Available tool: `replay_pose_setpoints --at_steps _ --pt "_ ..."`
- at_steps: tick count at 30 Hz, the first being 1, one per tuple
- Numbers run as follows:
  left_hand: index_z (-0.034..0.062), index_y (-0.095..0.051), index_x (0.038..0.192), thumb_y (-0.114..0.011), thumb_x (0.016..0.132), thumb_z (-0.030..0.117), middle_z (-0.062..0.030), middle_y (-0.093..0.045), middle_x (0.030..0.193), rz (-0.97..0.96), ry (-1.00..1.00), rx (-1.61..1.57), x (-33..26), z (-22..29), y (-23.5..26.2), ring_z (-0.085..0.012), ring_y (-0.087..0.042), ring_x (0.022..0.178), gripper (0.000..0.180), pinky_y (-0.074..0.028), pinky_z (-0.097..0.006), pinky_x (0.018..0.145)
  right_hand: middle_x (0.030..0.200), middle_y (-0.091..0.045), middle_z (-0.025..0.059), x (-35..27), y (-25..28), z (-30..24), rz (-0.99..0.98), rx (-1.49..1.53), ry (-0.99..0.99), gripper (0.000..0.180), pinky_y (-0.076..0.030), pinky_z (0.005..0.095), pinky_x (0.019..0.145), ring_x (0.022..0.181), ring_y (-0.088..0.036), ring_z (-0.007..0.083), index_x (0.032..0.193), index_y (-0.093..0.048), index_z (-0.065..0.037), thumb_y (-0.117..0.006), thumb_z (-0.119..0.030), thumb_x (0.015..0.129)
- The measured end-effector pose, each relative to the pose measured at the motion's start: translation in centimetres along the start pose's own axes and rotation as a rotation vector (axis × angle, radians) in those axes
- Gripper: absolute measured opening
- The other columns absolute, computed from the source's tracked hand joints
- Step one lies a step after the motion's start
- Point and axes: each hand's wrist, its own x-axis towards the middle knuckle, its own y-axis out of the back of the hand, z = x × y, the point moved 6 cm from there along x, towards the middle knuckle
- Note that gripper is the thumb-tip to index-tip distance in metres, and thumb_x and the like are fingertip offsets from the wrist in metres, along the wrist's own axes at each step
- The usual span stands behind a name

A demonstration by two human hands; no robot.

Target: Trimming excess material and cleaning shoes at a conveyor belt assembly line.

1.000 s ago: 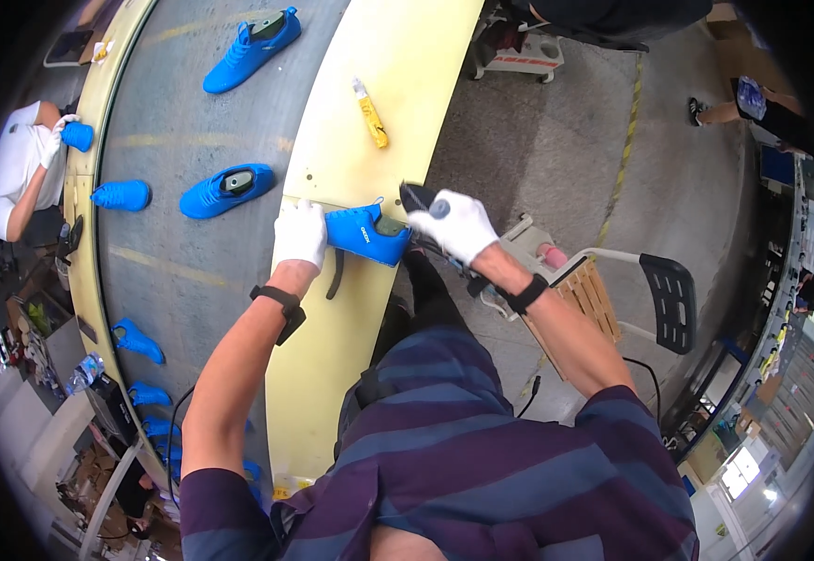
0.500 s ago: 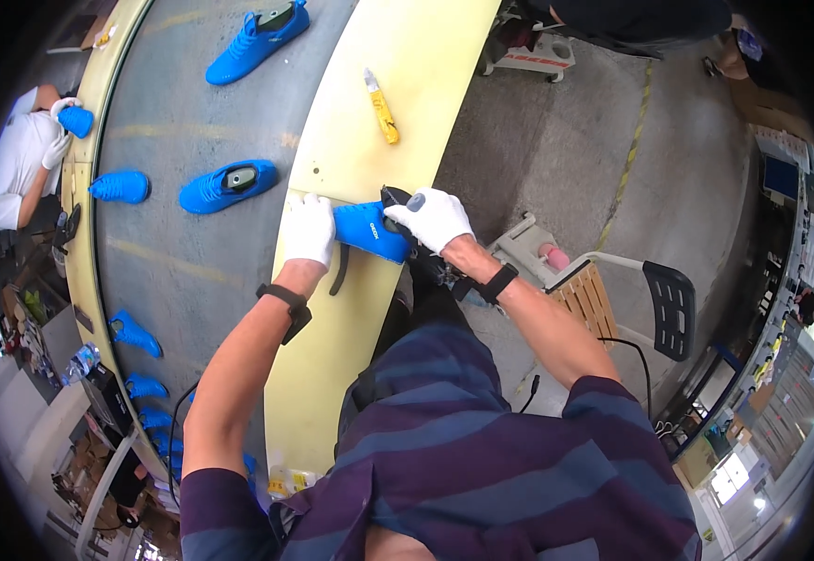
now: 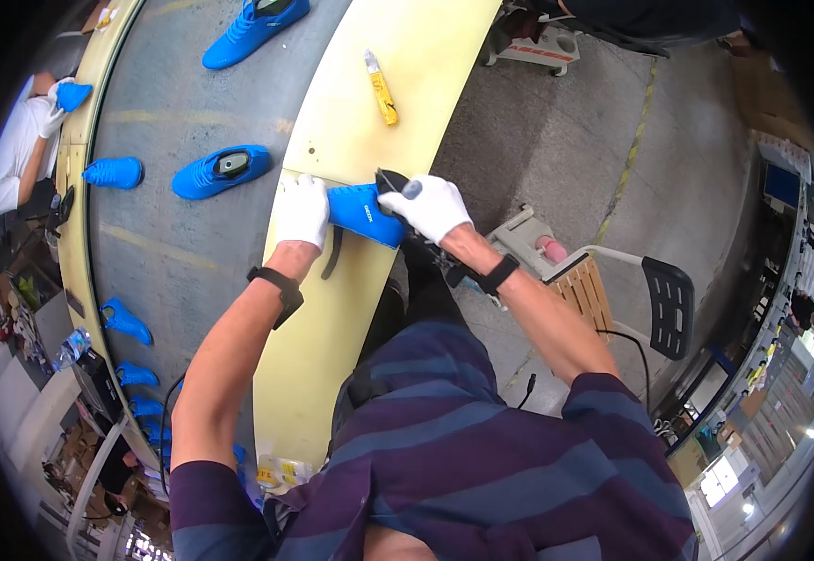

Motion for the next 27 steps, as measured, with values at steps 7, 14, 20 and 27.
replay_pose_setpoints --at_steps 7,14,20,27 --pt "0.0043 -0.067 0.105 -0.060 0.092 0.010 -0.0184 -0.065 0.111 0.045 0.001 -0.070 -0.5 0.0 0.2 -0.0393 -0.061 0.110 0.016 -0.049 -0.047 0.100 0.063 -0.067 0.0092 -2.3 -0.8 4.4 0.020 0.051 -0.101 0.044 -0.051 0.0328 0.050 0.051 -0.066 0.0153 0.079 -0.068 0.001 -0.082 -0.040 0.086" --pt "0.0028 -0.067 0.105 -0.058 0.091 0.007 -0.0215 -0.065 0.112 -0.020 0.012 -0.152 -0.1 -0.2 0.1 -0.0398 -0.062 0.110 0.017 -0.048 -0.050 0.100 0.059 -0.064 0.0093 1.4 -0.6 0.4 0.023 -0.003 -0.040 0.049 -0.050 0.0347 0.053 0.049 -0.061 0.0163 0.077 -0.069 -0.001 -0.082 -0.048 0.086" --pt "0.0017 -0.067 0.109 -0.053 0.097 0.009 -0.0261 -0.068 0.115 0.012 0.264 -0.539 0.2 -1.1 -1.5 -0.0408 -0.065 0.109 0.020 -0.050 -0.048 0.096 0.058 -0.061 0.0068 -1.1 -1.2 4.6 0.097 0.090 -0.017 0.047 -0.048 0.0327 0.048 0.046 -0.059 0.0134 0.073 -0.063 -0.002 -0.085 -0.041 0.088" --pt "0.0029 -0.069 0.109 -0.053 0.098 0.010 -0.0241 -0.070 0.113 0.055 0.210 -0.441 0.1 -0.8 -3.2 -0.0400 -0.066 0.108 0.020 -0.051 -0.048 0.094 0.059 -0.063 0.0085 1.0 -1.1 1.9 0.097 0.020 -0.022 0.048 -0.049 0.0338 0.050 0.048 -0.061 0.0152 0.077 -0.066 -0.001 -0.083 -0.044 0.087"
